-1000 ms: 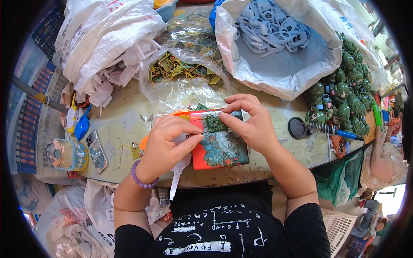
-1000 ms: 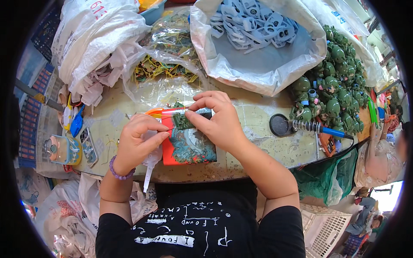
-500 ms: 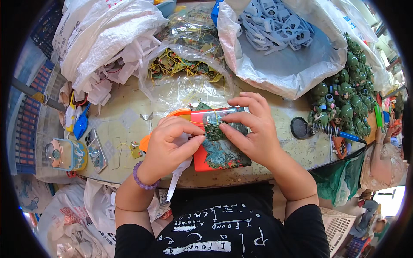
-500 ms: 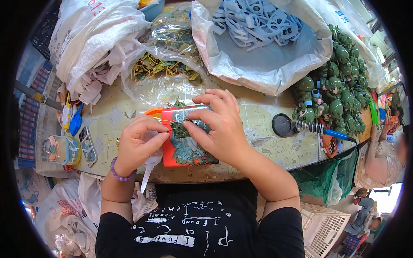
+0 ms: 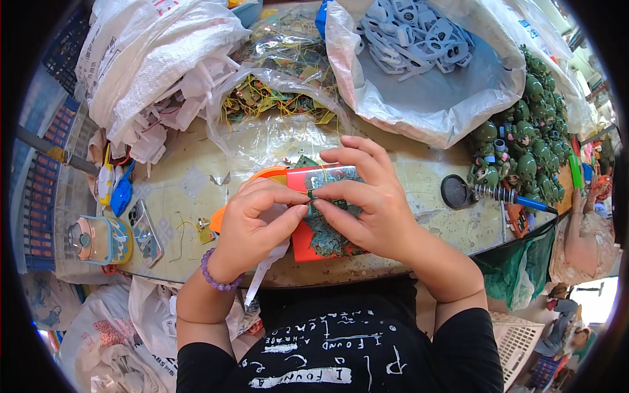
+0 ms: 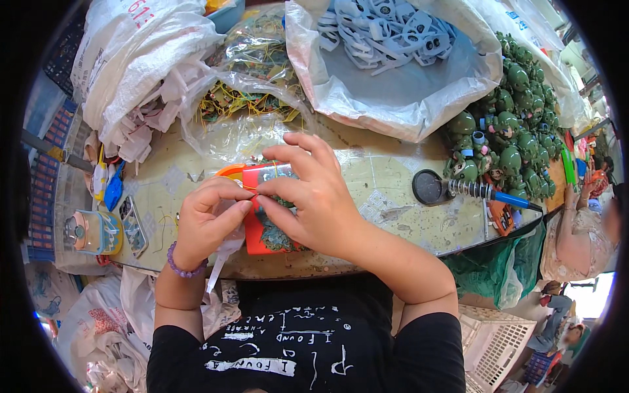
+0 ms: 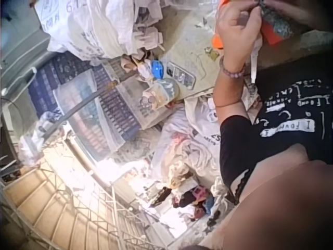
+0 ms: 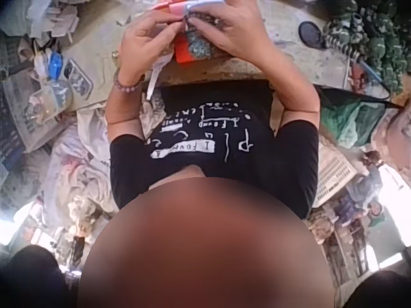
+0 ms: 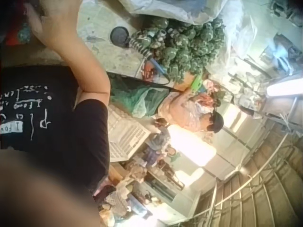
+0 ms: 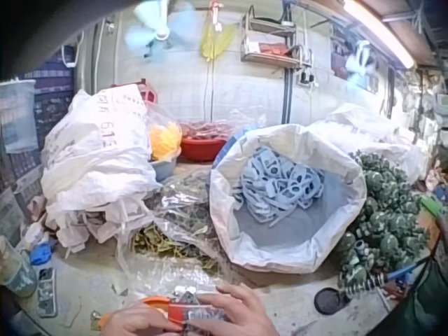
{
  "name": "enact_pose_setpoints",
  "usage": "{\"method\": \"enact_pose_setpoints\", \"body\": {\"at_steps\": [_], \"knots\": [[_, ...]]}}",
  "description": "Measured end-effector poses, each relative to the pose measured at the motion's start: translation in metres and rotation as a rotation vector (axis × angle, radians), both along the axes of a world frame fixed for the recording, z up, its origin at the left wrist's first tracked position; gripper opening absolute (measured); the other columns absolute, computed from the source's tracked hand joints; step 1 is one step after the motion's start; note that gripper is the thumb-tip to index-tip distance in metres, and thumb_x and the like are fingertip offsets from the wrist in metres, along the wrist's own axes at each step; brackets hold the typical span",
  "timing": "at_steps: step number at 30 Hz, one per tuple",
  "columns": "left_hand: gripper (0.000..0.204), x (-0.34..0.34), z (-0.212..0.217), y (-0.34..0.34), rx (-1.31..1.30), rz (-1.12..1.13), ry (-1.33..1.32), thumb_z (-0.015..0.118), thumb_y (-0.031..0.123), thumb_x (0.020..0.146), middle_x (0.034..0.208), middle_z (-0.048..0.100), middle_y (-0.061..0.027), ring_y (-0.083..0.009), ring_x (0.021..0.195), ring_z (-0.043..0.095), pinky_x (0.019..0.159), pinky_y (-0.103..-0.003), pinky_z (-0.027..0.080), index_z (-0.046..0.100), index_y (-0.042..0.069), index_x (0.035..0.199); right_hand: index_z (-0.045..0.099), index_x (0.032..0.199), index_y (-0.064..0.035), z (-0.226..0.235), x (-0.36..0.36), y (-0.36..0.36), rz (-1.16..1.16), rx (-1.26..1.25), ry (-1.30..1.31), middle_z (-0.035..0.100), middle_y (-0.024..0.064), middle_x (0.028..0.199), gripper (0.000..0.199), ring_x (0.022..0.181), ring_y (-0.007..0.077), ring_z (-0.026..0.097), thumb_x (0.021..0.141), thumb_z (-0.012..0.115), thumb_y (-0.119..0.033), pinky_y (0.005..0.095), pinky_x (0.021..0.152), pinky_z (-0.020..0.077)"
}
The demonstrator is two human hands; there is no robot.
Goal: Soldering wires and components onto electronic toy parts at a factory workbench.
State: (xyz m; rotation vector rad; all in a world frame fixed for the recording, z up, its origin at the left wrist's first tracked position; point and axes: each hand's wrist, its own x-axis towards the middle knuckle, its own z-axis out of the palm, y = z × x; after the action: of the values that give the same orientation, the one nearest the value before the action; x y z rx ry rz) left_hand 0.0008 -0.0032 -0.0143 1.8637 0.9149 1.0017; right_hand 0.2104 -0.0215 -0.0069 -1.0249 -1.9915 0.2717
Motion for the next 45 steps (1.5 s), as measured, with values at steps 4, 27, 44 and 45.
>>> {"method": "enact_pose_setpoints", "body": {"at_steps": [4,27,44,45], "knots": [[0.011,-0.001,0.001,-0.001,-0.006,0.014,0.016,0.07,0.011,0.078,0.085,0.07,-0.0076,-0.0215,0.084,0.064,0.088,-0.036,0.042,0.07,0.005,0.087,0.07,0.082,-0.0081,0.001,-0.004,-0.003,-0.011,-0.088,0.066,0.06,0.01,0.118,0.013,0.121,0.037,0.046,0.07,0.075,-0.008,0.0443,0.098,0.0396],[0.01,-0.001,0.005,-0.002,0.345,0.046,0.275,0.073,0.008,0.069,0.087,0.067,-0.0046,-0.0227,0.084,0.062,0.082,-0.037,0.042,0.069,0.009,0.078,0.065,0.09,-0.0062,-0.003,-0.005,-0.045,-0.063,-0.083,-0.108,0.057,0.0135,0.124,0.022,0.118,0.038,0.049,0.072,0.075,-0.014,0.0523,0.099,0.0374],[0.013,0.008,0.005,-0.005,0.576,-0.006,0.354,0.071,0.003,0.067,0.102,0.068,-0.008,-0.0288,0.096,0.064,0.083,-0.04,0.05,0.064,0.005,0.078,0.065,0.102,-0.0044,-0.007,0.028,-0.036,-0.126,0.042,0.146,0.064,0.0135,0.113,0.02,0.115,0.0311,0.057,0.083,0.061,0.001,0.0415,0.102,0.039],[0.013,0.008,0.006,-0.005,0.615,-0.009,0.375,0.072,0.003,0.067,0.102,0.068,-0.0078,-0.0287,0.096,0.064,0.083,-0.041,0.05,0.064,0.005,0.078,0.063,0.1,-0.0021,-0.016,0.04,-0.048,-0.263,0.096,0.32,0.063,0.0128,0.106,0.017,0.107,0.0275,0.057,0.084,0.059,0.002,0.0374,0.098,0.0415]]}}
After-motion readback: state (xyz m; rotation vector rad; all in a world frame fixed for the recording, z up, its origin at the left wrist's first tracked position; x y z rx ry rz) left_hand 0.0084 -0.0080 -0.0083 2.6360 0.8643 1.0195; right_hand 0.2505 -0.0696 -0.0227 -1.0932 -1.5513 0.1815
